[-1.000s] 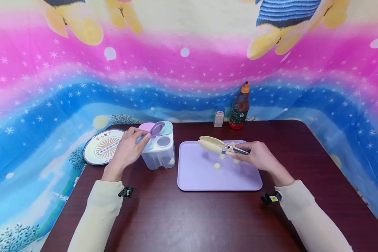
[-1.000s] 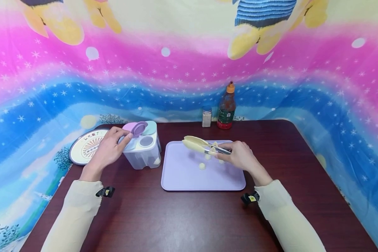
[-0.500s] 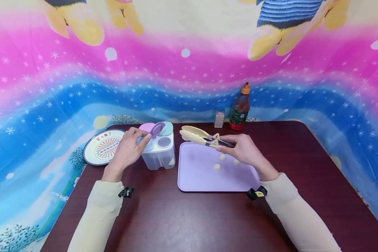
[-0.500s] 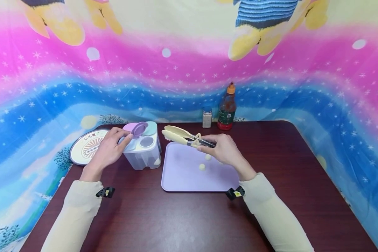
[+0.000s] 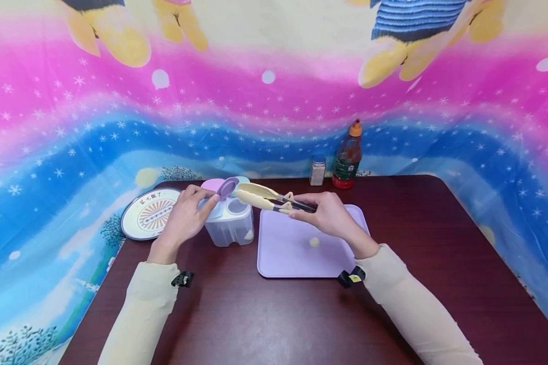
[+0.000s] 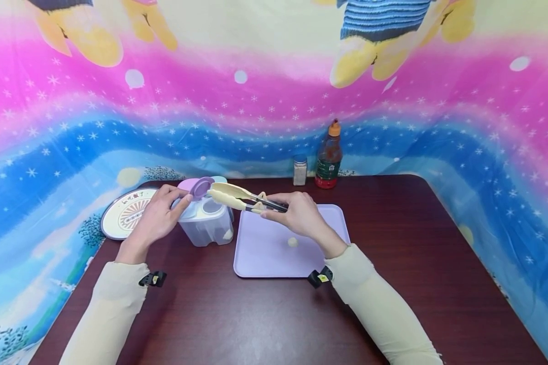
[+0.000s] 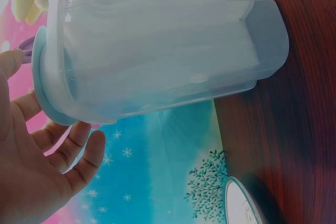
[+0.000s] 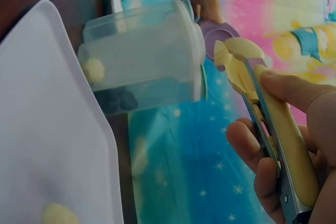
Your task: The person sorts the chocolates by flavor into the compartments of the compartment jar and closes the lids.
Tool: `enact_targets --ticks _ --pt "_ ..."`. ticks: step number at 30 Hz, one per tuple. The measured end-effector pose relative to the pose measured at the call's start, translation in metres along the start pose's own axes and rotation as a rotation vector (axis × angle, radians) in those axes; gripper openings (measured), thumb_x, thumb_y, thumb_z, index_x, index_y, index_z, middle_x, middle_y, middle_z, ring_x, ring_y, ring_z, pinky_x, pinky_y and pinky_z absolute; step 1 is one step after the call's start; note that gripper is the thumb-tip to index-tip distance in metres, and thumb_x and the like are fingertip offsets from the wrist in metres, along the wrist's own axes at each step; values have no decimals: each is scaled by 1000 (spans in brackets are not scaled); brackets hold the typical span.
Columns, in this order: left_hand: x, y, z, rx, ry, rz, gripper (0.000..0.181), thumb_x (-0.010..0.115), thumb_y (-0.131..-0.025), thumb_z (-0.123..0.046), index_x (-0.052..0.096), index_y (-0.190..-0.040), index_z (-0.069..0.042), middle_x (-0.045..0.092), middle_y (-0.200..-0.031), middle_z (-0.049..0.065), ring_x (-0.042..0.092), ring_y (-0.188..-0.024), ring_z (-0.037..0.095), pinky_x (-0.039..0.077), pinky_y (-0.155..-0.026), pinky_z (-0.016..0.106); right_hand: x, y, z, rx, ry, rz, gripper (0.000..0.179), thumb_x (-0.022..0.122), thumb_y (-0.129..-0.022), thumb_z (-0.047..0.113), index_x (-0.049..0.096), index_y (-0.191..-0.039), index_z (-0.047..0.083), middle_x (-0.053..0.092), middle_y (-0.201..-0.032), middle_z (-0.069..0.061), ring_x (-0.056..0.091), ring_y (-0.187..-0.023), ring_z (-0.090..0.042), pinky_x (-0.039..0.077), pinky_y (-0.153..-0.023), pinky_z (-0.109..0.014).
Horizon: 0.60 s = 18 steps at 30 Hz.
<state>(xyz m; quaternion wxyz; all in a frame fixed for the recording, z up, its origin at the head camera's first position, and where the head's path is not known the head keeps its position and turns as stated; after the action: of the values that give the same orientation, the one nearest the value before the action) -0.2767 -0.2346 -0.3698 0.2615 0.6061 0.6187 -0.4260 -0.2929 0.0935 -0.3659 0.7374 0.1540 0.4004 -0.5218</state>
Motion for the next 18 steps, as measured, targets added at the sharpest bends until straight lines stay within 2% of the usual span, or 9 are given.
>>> enact_targets --ticks 9,18 --pt "0 0 0 -3 2 12 67 36 -102 -60 60 -135 -6 51 -129 15 44 -126 34 35 -110 57 16 -5 6 -12 34 -1 47 80 -82 45 72 -124 26 77 -100 0 58 -76 -15 44 -64 -31" --pt "-1 0 0 0 3 13 67 36 -102 -60 60 -135 -6 51 -130 16 44 -126 35 35 -111 57 18 -4 7 -15 54 1 50 81 -81 47 72 -125 25 77 -104 -1 56 -75 -15 41 -63 -31"
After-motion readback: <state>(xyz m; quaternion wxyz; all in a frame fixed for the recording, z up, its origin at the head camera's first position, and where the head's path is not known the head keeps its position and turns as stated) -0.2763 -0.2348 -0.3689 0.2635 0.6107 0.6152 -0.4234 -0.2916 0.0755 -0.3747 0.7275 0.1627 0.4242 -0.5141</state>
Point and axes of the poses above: each hand's wrist, its own y-axis away from the middle knuckle, its own x-axis out of the palm, z = x × y, the point moved 5 cm from there along -y, towards the middle knuckle
